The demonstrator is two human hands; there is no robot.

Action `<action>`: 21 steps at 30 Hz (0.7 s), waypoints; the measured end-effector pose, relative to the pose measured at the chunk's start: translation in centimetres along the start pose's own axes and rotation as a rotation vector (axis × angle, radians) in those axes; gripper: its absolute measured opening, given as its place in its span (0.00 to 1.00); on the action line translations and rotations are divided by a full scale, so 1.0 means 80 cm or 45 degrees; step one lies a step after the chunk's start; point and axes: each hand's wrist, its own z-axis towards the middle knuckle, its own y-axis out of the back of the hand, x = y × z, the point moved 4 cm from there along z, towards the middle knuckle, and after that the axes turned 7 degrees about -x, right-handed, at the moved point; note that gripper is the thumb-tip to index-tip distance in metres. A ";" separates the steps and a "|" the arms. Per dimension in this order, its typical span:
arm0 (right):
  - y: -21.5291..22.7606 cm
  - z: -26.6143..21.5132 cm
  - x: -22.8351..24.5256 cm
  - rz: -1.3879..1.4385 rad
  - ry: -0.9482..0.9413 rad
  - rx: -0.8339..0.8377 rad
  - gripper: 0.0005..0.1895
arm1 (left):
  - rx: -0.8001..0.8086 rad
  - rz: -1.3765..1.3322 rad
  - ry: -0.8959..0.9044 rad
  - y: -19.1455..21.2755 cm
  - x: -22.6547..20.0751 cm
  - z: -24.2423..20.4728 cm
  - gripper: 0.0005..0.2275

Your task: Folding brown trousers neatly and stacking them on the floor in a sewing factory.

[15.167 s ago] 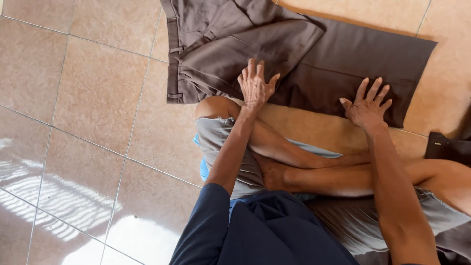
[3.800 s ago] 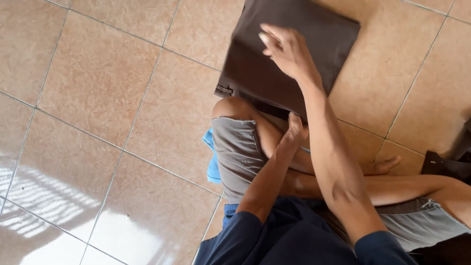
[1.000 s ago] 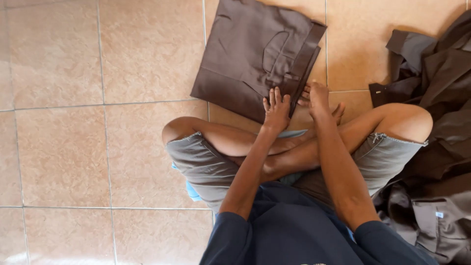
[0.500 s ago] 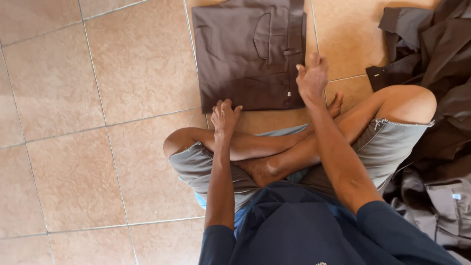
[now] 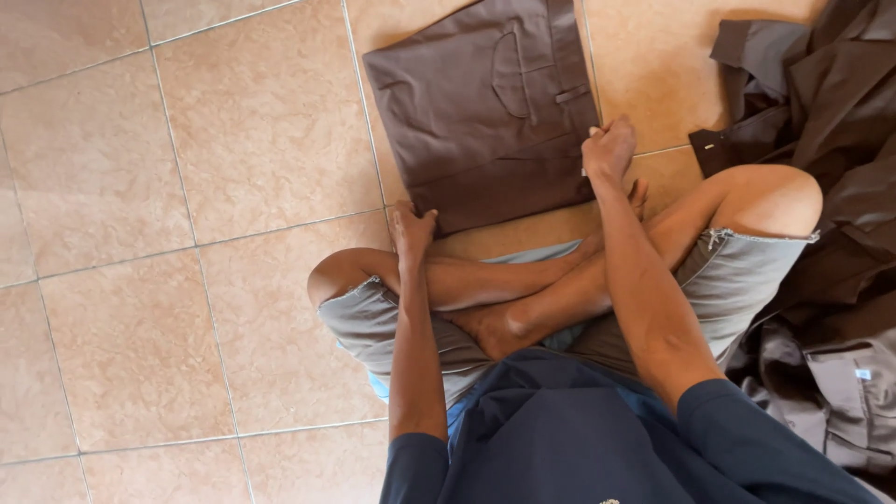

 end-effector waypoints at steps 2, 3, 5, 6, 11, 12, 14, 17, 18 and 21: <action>0.026 -0.004 0.043 -0.316 0.009 0.075 0.20 | 0.215 -0.115 0.069 0.009 -0.013 -0.021 0.24; 0.035 -0.021 0.060 -0.313 0.034 0.090 0.20 | 0.197 -0.125 0.091 0.002 -0.014 -0.023 0.24; 0.049 -0.056 0.114 -0.313 0.454 0.122 0.39 | 0.238 -0.306 0.118 -0.010 -0.018 -0.026 0.28; 0.055 -0.079 0.136 -0.302 0.495 0.136 0.39 | 0.206 -0.327 0.141 -0.012 -0.020 -0.023 0.28; 0.039 -0.212 0.186 -0.192 1.255 0.599 0.34 | 0.521 -0.045 0.138 0.012 -0.044 -0.017 0.45; 0.036 -0.221 0.185 -0.188 1.272 0.609 0.34 | 0.509 -0.054 0.151 -0.002 -0.039 0.009 0.45; 0.020 -0.239 0.173 -0.380 1.258 0.828 0.29 | 0.088 0.217 0.025 -0.017 -0.035 0.069 0.34; 0.000 -0.241 0.147 -0.424 1.442 0.654 0.30 | -0.119 0.261 -0.265 0.054 -0.142 0.093 0.17; -0.002 -0.243 0.145 -0.426 1.459 0.648 0.30 | -0.131 0.250 -0.260 0.024 -0.132 0.125 0.17; -0.011 -0.245 0.138 -0.363 1.515 0.535 0.31 | -0.233 0.413 -0.514 -0.052 -0.114 0.209 0.24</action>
